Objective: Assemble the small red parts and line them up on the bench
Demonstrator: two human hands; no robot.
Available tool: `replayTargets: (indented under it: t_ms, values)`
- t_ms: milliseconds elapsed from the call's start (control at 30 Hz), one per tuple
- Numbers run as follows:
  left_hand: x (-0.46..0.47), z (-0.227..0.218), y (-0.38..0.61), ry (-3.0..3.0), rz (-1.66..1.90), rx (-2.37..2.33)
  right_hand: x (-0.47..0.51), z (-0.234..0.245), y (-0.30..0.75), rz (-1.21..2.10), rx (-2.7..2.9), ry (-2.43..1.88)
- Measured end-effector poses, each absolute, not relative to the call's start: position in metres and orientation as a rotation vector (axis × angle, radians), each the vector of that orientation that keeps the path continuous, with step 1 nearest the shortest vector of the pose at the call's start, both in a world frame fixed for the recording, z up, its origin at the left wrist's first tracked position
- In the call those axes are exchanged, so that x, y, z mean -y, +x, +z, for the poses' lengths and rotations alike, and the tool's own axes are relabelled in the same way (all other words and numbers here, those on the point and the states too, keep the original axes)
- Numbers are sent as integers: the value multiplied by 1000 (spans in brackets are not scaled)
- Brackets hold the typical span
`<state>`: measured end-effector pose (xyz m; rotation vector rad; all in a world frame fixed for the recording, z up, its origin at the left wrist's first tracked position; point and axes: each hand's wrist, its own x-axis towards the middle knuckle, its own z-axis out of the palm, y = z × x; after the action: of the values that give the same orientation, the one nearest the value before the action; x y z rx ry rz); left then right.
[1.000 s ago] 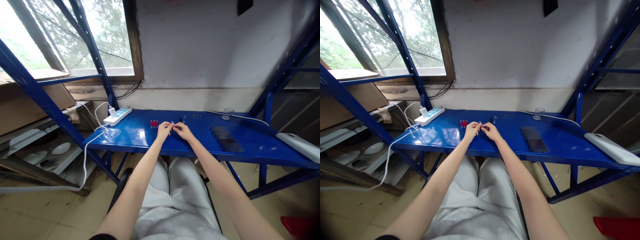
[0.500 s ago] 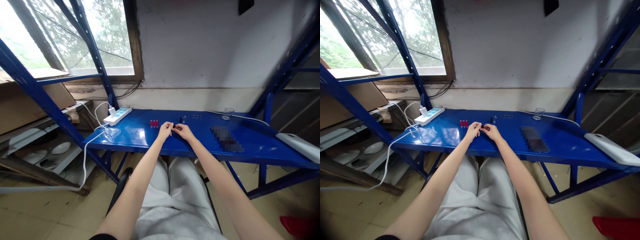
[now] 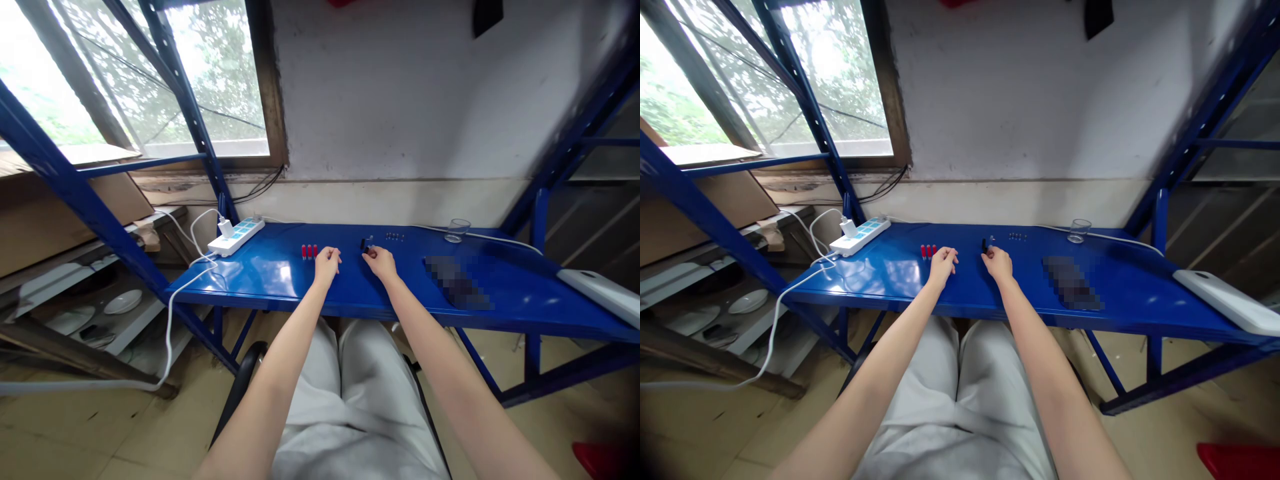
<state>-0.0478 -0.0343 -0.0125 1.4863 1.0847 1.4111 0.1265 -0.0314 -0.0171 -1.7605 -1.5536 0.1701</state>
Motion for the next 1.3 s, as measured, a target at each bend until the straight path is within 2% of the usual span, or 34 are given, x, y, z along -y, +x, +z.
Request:
replayTargets:
  t_ms: [400,1300]
  values:
    - [34,-12,-48,1523,1362,-1115,8,-11,126,164,1615,-2001]
    - [36,-13,-49,1568,1320,-1131,15,-10,137,216,1533,-2086]
